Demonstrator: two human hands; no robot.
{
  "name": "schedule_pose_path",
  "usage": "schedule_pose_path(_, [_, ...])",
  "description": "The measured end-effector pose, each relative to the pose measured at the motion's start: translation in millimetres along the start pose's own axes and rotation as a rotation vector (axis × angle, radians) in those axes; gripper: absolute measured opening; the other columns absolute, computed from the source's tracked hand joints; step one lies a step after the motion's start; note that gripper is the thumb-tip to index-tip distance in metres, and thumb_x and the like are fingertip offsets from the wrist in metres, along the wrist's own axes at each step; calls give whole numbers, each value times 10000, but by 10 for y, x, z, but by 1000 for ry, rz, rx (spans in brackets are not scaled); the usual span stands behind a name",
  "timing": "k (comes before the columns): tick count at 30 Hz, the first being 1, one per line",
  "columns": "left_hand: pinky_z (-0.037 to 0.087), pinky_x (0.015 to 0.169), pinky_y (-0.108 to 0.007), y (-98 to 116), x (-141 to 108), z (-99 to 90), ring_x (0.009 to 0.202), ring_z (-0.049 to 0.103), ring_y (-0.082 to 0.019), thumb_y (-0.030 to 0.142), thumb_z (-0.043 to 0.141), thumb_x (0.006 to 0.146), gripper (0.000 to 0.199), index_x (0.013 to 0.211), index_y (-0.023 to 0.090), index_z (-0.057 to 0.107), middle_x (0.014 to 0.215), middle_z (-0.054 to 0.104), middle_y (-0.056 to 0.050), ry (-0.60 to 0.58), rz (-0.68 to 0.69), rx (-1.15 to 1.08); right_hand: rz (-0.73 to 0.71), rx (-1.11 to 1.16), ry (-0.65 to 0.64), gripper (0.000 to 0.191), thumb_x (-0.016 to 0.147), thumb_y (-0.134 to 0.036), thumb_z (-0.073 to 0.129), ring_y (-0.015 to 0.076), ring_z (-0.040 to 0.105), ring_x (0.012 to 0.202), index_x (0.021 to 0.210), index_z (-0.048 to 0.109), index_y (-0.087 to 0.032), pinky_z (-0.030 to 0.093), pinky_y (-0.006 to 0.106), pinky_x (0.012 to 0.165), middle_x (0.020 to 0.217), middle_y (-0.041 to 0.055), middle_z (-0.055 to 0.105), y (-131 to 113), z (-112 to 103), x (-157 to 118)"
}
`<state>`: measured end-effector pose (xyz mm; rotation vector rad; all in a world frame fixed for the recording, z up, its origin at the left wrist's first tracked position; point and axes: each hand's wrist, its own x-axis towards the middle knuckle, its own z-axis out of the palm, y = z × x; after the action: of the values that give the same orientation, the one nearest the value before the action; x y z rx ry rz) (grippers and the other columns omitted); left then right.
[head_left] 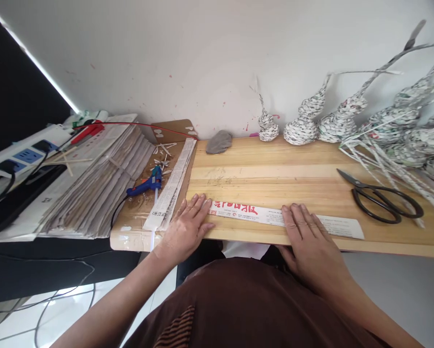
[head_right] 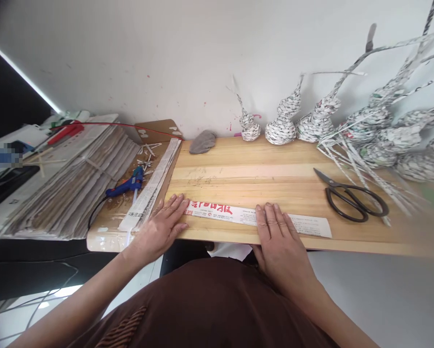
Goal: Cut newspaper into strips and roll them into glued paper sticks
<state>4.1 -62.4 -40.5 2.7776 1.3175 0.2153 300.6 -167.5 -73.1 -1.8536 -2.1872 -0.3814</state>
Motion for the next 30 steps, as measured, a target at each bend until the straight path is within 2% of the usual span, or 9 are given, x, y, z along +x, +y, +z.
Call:
schedule_pose_path(3, [211,1148,-526,46,-91,42,1428,211,-286,468,384,941,640,1484,154,262,1538,271,-126,38,-32,76,-13,-9,2,639,892,-305,511,375,272,1391,1454,316,-72,282,526,1107,1473,245,350,6,6,-8])
schedule_pose_path(5, [209,1143,-544,54,-147,58,1416,248,-298,462,389,940,631,1474,140,285,1516,319,-134,76,-74,98,-16,-7,1,645,889,-297,516,375,269,1392,1462,304,-89,286,532,1103,1479,240,342,14,19,-16])
schedule_pose_path(8, [172,1140,-588,42,-201,35,1404,272,-313,428,417,938,564,1442,181,361,1466,420,-98,119,-108,125,-25,5,1,674,882,-293,523,383,270,1389,1476,274,-92,288,543,1096,1479,243,340,31,44,-25])
schedule_pose_path(12, [163,1142,-598,-16,-201,-35,1403,280,-301,364,432,943,491,1406,202,421,1435,468,-66,107,-95,87,-29,16,16,699,875,-299,539,404,277,1381,1480,262,-86,288,561,1088,1477,256,333,39,59,-19])
schedule_pose_path(15, [249,1132,-560,-126,-158,-60,1360,374,-285,331,439,944,409,1323,202,523,1361,554,-51,105,-106,-39,-34,27,25,696,879,-302,538,405,285,1377,1481,263,-86,288,563,1086,1472,255,344,33,55,-13])
schedule_pose_path(20, [468,987,-400,-293,-17,-83,1119,599,-232,268,554,885,294,1148,185,656,1129,691,-78,272,-174,-255,-34,37,28,702,886,-307,539,389,276,1386,1491,248,-103,286,554,1093,1485,235,336,38,52,-25])
schedule_pose_path(22, [488,938,-385,-312,52,-92,1032,619,-219,249,587,863,287,1133,191,662,1078,695,-73,298,-185,-279,-30,43,30,702,884,-308,544,380,275,1389,1491,252,-112,282,549,1100,1490,220,335,45,56,-32])
schedule_pose_path(26, [479,906,-406,-304,150,-105,988,590,-228,267,610,849,255,1089,217,682,1025,683,-60,277,-193,-252,-32,53,27,699,880,-301,550,362,281,1391,1492,258,-128,279,534,1110,1496,191,340,58,63,-33])
schedule_pose_path(30, [469,895,-388,-171,45,-184,977,590,-220,253,601,855,239,1072,197,684,999,680,-76,414,-179,-328,-34,45,26,709,877,-293,557,360,287,1389,1494,251,-125,282,530,1109,1496,192,341,61,54,-29])
